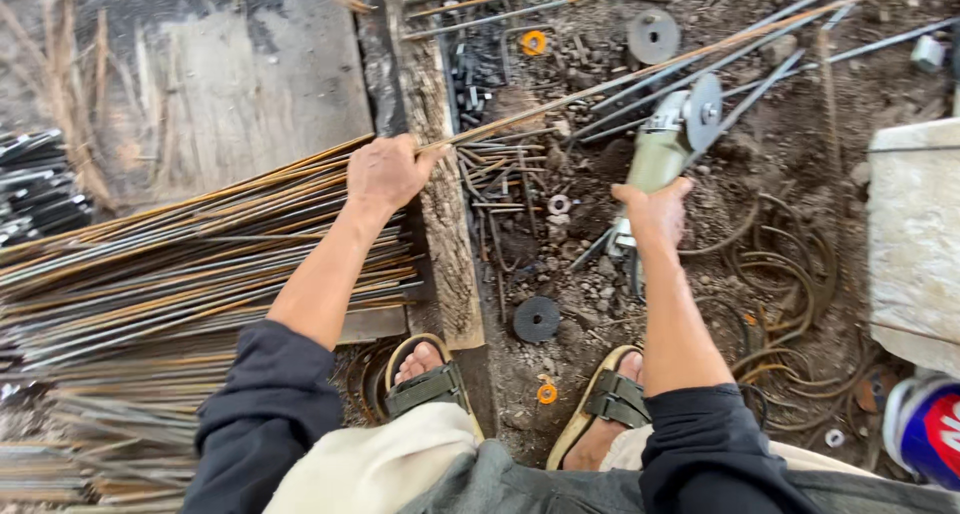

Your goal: The person uses an angle grinder to cut a bundle of metal rods resting on a wooden plank. They repeatedly align the rods, cut them to length while sparks fly, and then move the cut pieces aside.

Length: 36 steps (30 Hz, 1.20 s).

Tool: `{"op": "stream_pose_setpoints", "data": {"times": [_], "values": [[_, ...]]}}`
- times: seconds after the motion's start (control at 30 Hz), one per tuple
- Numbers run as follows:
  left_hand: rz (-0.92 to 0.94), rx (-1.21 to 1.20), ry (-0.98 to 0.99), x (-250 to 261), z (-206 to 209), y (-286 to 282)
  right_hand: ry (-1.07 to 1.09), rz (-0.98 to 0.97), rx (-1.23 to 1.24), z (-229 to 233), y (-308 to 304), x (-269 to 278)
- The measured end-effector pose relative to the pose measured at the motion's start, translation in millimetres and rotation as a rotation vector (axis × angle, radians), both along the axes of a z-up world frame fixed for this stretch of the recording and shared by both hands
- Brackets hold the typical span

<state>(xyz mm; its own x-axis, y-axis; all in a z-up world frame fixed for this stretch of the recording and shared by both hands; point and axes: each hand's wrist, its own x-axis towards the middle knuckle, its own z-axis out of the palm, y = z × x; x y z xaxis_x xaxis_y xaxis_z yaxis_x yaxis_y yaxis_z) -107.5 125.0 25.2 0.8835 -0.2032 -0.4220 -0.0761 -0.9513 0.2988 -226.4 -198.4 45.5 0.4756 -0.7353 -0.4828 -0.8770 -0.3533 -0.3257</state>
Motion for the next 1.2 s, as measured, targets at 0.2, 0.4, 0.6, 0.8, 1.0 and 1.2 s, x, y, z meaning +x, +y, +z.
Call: {"op": "stream_pose_setpoints", "data": {"times": [0.2,0.4,0.6,0.8,1.0,1.2], "values": [[-0.091,-0.214,-0.251,-14,10,16,0.012,-0.005,-0.001,24,20,1],[-0.132,-0.183,-0.102,-29,36,86,-0.023,-0.021,-0.002,17,18,3],[-0.099,0.019,-0.238,-37,14,195,-0.074,0.004,0.004,14,19,3],[-0.067,0.082,-0.192,-53,5,236,-0.055,0.01,-0.007,18,21,-1],[-0.039,0.129,-0.102,-61,3,252,-0.072,0.014,0.001,14,16,-1],[-0.04,0.122,-0.039,-57,-10,253,-0.068,0.057,-0.076,20,28,1]]}}
